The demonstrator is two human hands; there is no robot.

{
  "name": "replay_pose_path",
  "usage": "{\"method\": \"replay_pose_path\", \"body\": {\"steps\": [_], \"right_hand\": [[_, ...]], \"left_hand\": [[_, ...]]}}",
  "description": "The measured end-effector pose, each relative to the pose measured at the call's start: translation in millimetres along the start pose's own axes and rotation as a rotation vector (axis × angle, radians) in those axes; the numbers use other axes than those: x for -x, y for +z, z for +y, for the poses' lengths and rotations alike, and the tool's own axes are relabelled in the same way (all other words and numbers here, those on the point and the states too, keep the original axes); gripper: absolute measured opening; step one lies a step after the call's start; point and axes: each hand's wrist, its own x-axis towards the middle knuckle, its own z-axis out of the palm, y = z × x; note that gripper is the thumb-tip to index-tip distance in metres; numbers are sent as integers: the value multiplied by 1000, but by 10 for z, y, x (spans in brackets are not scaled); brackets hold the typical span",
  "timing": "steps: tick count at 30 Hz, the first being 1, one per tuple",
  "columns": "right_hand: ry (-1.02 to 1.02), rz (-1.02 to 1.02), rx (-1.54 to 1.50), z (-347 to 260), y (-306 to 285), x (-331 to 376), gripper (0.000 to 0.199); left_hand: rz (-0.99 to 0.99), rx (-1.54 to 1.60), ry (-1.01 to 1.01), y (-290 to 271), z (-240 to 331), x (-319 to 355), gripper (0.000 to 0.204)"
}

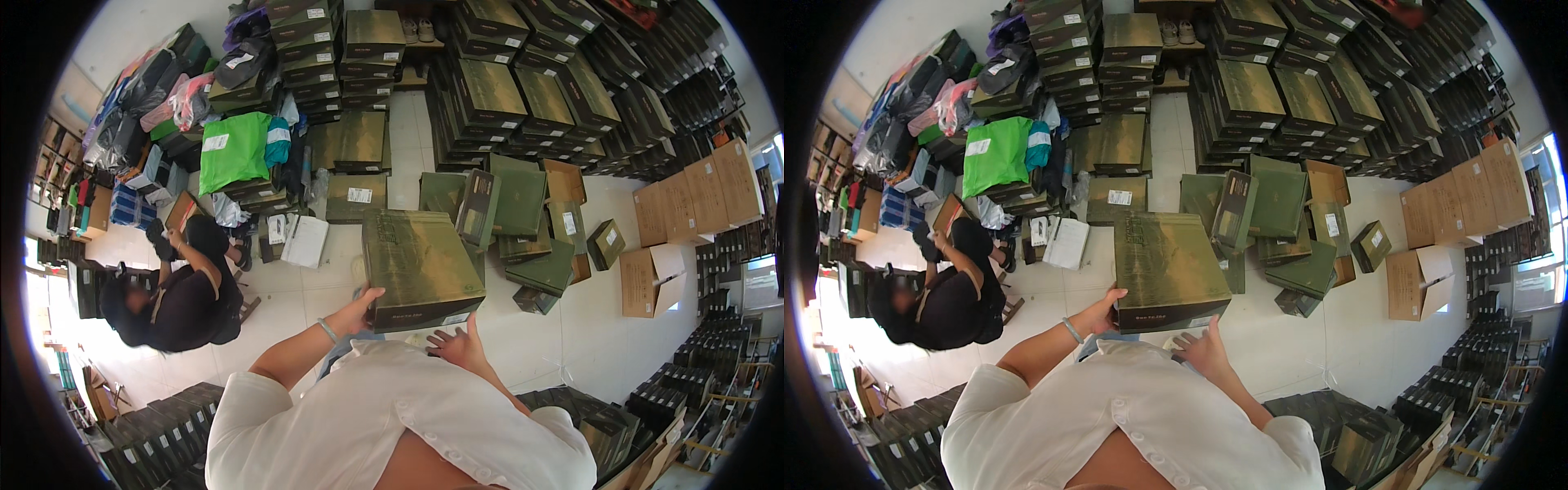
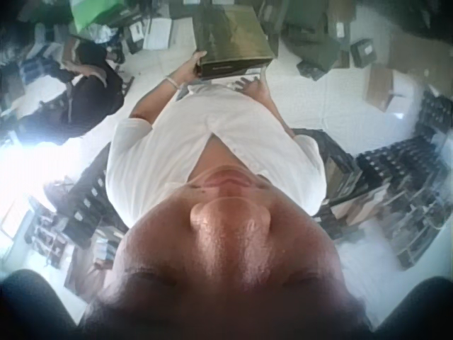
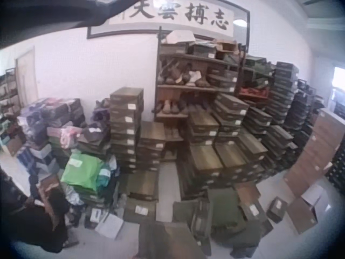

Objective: The person packs shoes into green shoe boxes, places tissue paper and red cards inside, closes the boxes, and uses a heat gun to apply labels. The person then stacks the sealed boxes on the floor.

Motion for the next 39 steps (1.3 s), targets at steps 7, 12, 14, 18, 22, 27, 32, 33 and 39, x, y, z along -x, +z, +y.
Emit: {"method": "replay_pose_path", "body": {"steps": [7, 12, 14, 18, 22, 27, 32, 33, 39], "right_hand": [[-85, -24, 126, -670, 1079, -1724, 106], [-217, -20, -36, -1081, 1864, -2507, 84], [-196, 45, -41, -1341, 2166, -2806, 82], [-149, 184, -64, -2020, 2387, -3681, 85], [-62, 282, -62, -2678, 2552, -4571, 86], [-36, 472, -44, -3467, 2554, -6130, 81], [-28, 531, 59, -4089, 2572, -7415, 86], [-24, 614, 47, -4197, 2559, -7664, 84], [-114, 397, 4, -4504, 2164, -8636, 87]], "left_hand": [[64, -149, 169, -560, 1233, -1184, 112], [46, -192, 139, -969, 2209, -1752, 110], [-3, -74, 193, -1201, 2436, -2135, 107], [-31, 27, 131, -1193, 3293, -2581, 101], [270, -27, 195, -1591, 3328, -3426, 89], [599, -420, 424, -2016, 2227, -3801, 54], [664, -539, 99, -1915, 1150, -3237, 40], [704, -691, 232, -1901, 986, -3194, 37], [742, -816, 175, -1617, 1337, -3275, 36]]}}
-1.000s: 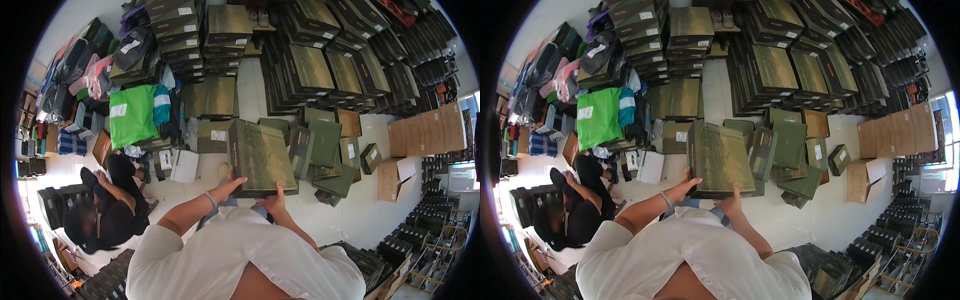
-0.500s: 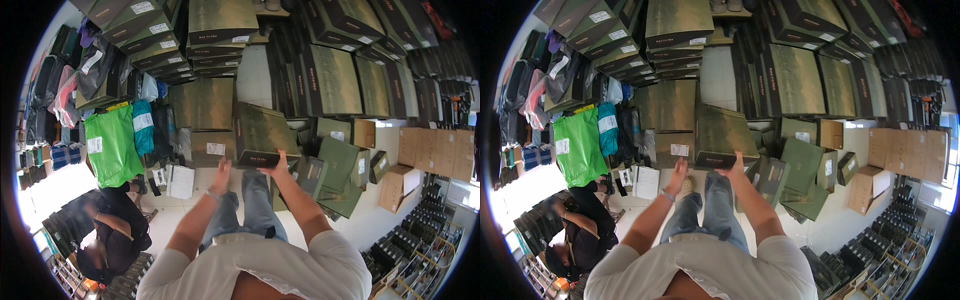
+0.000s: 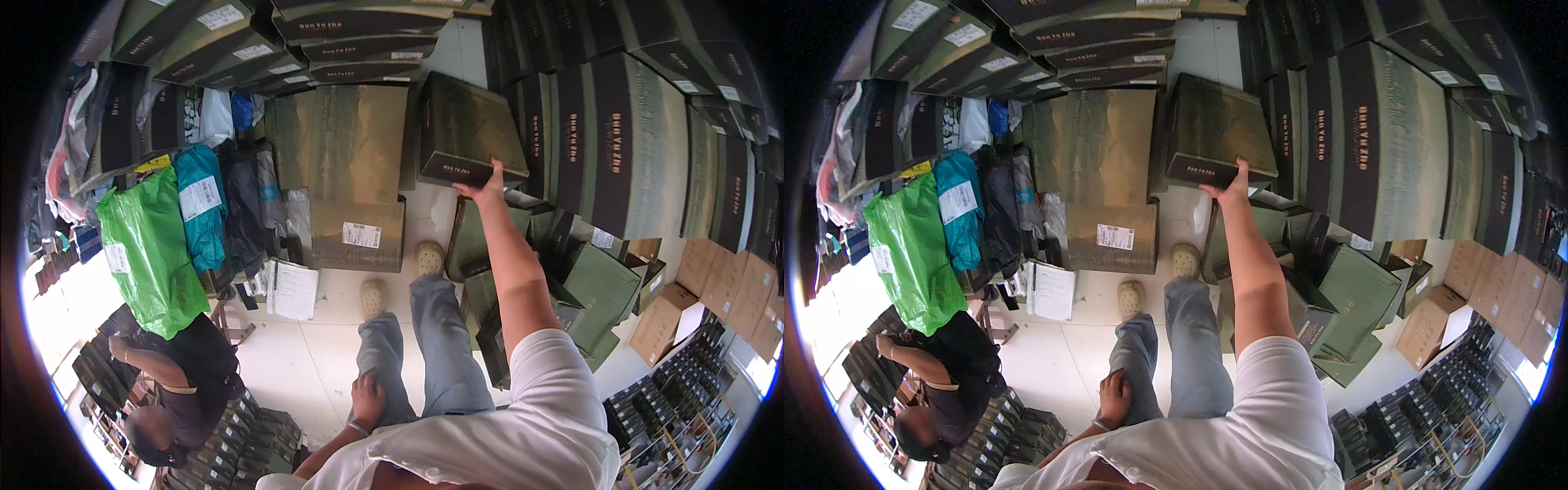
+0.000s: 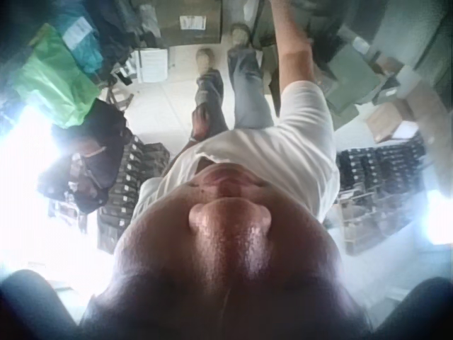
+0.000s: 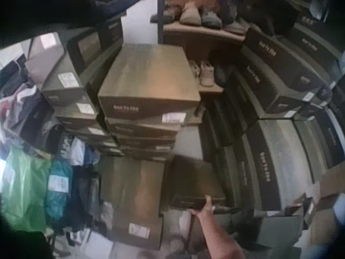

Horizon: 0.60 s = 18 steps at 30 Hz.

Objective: The person packs shoes into green shoe boxes, places tissue paper and red cards inside, closes the boxes, and uses a heat gun to apply labels. The person then stacks the sealed boxes on the floor.

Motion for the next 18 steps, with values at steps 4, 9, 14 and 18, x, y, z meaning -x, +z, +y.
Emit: {"method": "replay_pose_path", "body": {"steps": [4, 9, 14, 18], "right_hand": [[-149, 171, 77, 139, -11, -516, 91], [-109, 48, -18, 439, -692, -1204, 74], [-291, 153, 127, 686, -831, -1602, 41], [-186, 251, 301, 689, -1344, -1736, 17]], "left_hand": [[18, 28, -51, 6, 37, -69, 33], [17, 1, -49, 14, 20, -128, 30], [15, 31, -34, -17, 22, -196, 29], [-38, 16, 28, -37, -9, -324, 31]]}}
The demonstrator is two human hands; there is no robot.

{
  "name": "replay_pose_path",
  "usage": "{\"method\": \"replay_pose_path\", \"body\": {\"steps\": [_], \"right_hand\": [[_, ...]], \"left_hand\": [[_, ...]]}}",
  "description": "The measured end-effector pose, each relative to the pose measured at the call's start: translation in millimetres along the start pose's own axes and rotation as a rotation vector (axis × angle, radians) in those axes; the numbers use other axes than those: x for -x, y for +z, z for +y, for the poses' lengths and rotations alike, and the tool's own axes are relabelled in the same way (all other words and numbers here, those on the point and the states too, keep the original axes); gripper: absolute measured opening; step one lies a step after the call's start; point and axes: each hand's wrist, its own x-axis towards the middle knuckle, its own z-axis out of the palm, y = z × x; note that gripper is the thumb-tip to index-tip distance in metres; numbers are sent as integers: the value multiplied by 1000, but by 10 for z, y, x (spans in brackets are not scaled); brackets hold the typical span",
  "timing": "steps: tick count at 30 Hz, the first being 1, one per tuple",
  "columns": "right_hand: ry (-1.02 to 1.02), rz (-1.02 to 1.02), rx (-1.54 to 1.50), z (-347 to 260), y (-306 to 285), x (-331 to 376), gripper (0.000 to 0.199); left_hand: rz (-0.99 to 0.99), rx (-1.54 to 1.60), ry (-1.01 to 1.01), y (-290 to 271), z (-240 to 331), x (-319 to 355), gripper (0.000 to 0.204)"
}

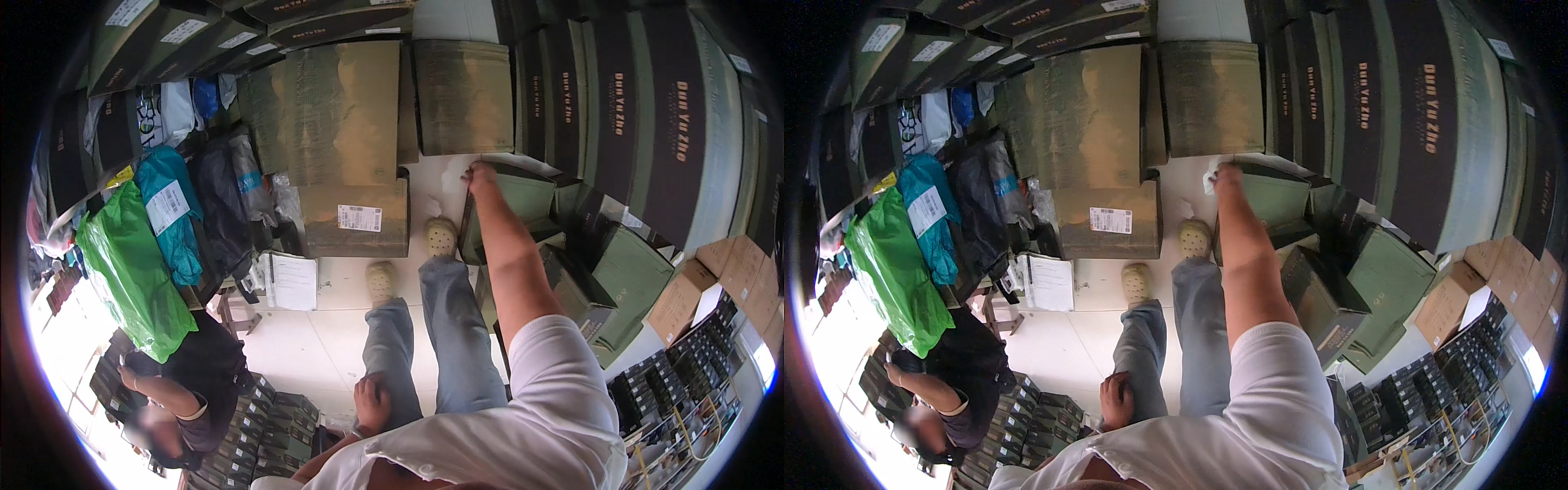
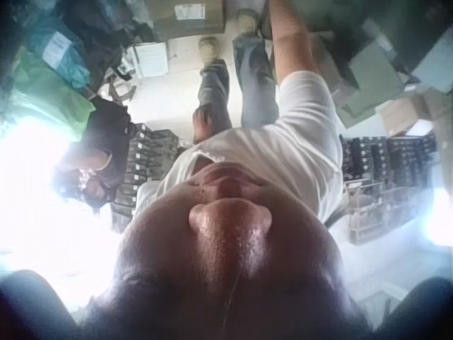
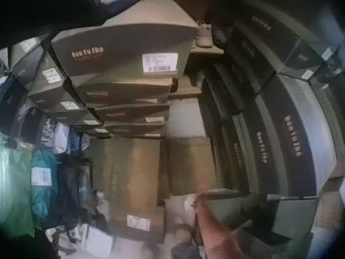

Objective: The person packs shoes into green shoe boxes, places tissue paper and red cards inside, closes the boxes, and uses a heat gun to apply labels. The person then stacks the sealed boxes on the floor.

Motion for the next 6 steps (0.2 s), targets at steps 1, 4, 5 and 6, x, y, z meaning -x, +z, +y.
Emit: {"method": "replay_pose_path", "body": {"steps": [1, 4, 5, 6], "right_hand": [[50, -11, 31, 61, -85, 46, 11], [-121, -137, 216, 707, -256, 1073, 8], [-147, -200, 384, 929, -676, 1074, 13], [-770, -132, 780, 1322, -1137, 987, 23]], "left_hand": [[-13, -7, 15, -4, -20, -1, 32], [-20, -25, -87, 9, 105, 240, 36], [-44, -46, -46, -59, 119, 196, 37], [-68, -70, 4, -128, 108, 140, 38]]}}
